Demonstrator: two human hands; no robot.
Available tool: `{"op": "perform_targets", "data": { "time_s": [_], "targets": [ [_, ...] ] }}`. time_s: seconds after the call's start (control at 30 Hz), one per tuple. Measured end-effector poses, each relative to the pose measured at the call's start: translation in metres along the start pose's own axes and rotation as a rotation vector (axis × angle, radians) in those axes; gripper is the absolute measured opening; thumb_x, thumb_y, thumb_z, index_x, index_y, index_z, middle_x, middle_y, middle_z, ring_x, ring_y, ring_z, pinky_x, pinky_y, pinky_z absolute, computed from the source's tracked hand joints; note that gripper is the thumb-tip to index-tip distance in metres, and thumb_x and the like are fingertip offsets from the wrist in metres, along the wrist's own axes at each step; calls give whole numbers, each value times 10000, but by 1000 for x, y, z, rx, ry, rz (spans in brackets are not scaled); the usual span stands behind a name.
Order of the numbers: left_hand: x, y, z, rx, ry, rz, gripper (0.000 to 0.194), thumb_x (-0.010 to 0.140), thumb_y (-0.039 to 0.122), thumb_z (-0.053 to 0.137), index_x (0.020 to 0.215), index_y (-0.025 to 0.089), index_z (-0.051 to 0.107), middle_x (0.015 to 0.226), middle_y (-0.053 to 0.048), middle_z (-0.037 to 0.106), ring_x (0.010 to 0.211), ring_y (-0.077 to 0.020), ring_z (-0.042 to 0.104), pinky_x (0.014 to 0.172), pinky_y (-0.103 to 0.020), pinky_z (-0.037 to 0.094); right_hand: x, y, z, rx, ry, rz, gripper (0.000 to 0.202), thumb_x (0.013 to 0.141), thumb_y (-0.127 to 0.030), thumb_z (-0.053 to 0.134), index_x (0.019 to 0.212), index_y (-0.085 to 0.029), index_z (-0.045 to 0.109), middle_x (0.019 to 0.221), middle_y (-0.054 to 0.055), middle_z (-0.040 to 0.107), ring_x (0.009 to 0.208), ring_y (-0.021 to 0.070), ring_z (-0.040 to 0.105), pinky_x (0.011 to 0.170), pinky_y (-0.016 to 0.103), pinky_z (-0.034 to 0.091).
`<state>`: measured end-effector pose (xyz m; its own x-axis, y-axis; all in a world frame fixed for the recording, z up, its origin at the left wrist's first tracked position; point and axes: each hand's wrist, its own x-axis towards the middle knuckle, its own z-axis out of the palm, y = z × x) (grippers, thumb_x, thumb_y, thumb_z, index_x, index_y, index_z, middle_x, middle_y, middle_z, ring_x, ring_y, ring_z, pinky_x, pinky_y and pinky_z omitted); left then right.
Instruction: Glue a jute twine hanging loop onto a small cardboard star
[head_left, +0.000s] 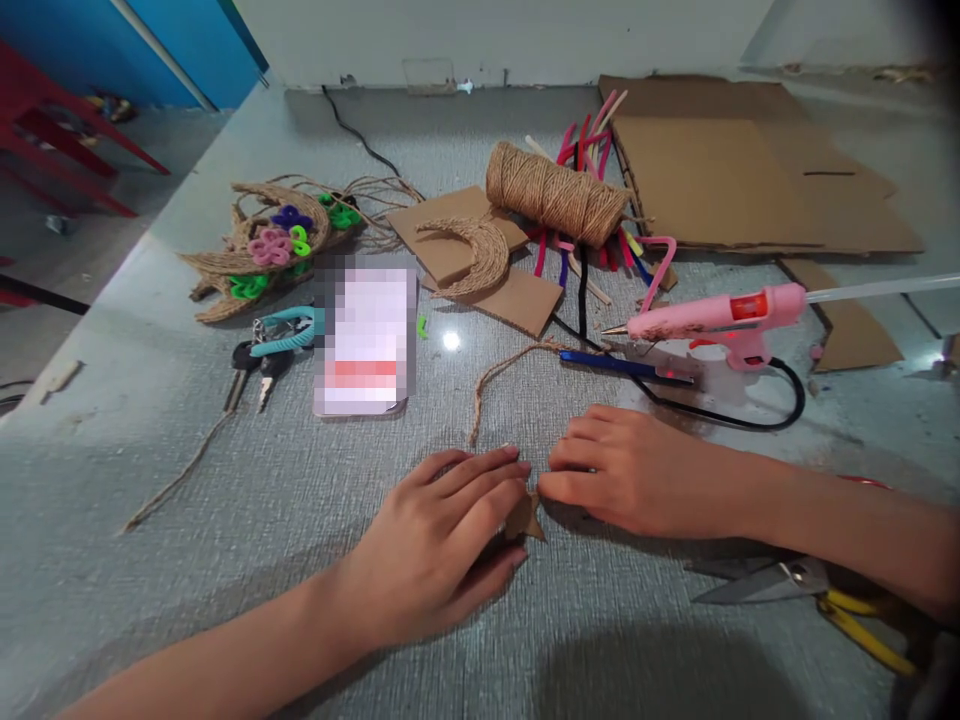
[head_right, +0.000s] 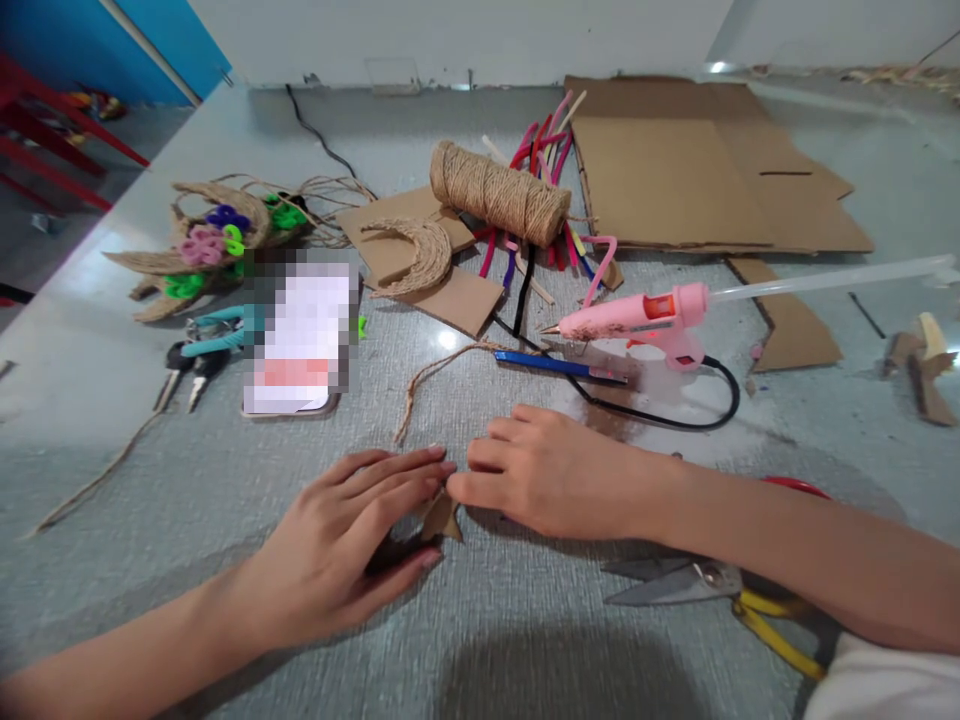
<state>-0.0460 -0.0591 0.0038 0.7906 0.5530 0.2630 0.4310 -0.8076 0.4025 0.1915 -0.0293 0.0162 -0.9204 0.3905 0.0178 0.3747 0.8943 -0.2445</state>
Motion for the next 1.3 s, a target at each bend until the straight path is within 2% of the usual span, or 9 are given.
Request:
{"op": "perform_targets", "data": {
  "time_s": [0.17, 0.33, 0.6, 0.8, 0.97, 1.07, 1.13, 1.2, 1.3],
  "targets": [
    [0, 0, 0, 23, -36, 12, 296, 860, 264, 537, 1118, 120, 521, 1191, -82, 618, 1162, -230, 533, 872, -403, 464, 0, -1, 1, -9, 3, 3, 208, 929, -210, 401, 1083, -225, 540, 903, 13, 582, 755, 150, 446, 716, 318, 335],
    [-1, 0, -1, -11, -16, -4, 260, 856, 249, 540, 1074, 109, 523, 1178, -100, 623, 1167, -223, 532, 891, -396, 460, 0, -2, 1, 36, -16, 27, 205, 873, -216, 497, 1072, -195, 543, 929, 20, 578, 790, 159, 452, 729, 320, 338],
    [-1, -1, -1, 2, -28, 1, 252, 866, 269, 532, 1078, 133, 541, 1162, -82, 633, 1148, -236, 550, 868, -402, 483, 2, -3, 1, 33, -42, 38, 187, 866, -207, 494, 1044, -222, 547, 921, 23, 558, 794, 169, 452, 731, 330, 336],
    [1, -1, -1, -5, -17, -5, 210, 860, 259, 534, 1029, 136, 552, 1146, -87, 639, 1134, -238, 560, 861, -403, 490, 1, -6, 3, 55, -5, 73, 270, 886, -201, 443, 1140, -142, 513, 956, 57, 577, 838, 177, 473, 773, 337, 355],
    [1, 0, -1, -12, -35, -7, 226, 871, 264, 519, 1058, 137, 535, 1159, -91, 631, 1138, -233, 552, 867, -408, 479, 1, -4, 4, 9, 3, 36, 179, 896, -199, 442, 1038, -200, 550, 888, 15, 581, 751, 151, 473, 711, 314, 349],
    [0, 0, -1, -6, -27, 4, 232, 874, 264, 522, 1066, 134, 523, 1156, -95, 623, 1130, -232, 543, 874, -399, 467, -2, -5, -5, -89, 109, 76, 160, 910, -204, 429, 999, -178, 559, 838, 14, 593, 727, 144, 486, 697, 308, 349],
    [-2, 0, 0, 28, 0, -6, 248, 877, 292, 529, 1063, 127, 519, 1093, -103, 633, 1059, -242, 564, 835, -395, 476, -6, -13, -17, -142, 196, 118, 130, 905, -222, 452, 883, -166, 567, 764, 11, 589, 693, 141, 486, 665, 303, 341],
    [-3, 0, 1, 91, 27, -33, 314, 882, 387, 526, 1051, 123, 517, 982, -105, 638, 910, -246, 585, 729, -387, 493, -12, -28, -32, -145, 244, 150, 179, 888, -252, 495, 728, -180, 531, 664, -10, 559, 612, 125, 456, 596, 295, 313],
    [-4, -1, 1, 187, 46, -61, 485, 855, 559, 479, 1045, 113, 506, 856, -100, 621, 726, -234, 554, 582, -368, 476, -28, -45, -54, -207, 232, 223, 244, 878, -267, 510, 643, -204, 497, 564, -35, 529, 506, 111, 409, 519, 303, 259]
  ]
}}
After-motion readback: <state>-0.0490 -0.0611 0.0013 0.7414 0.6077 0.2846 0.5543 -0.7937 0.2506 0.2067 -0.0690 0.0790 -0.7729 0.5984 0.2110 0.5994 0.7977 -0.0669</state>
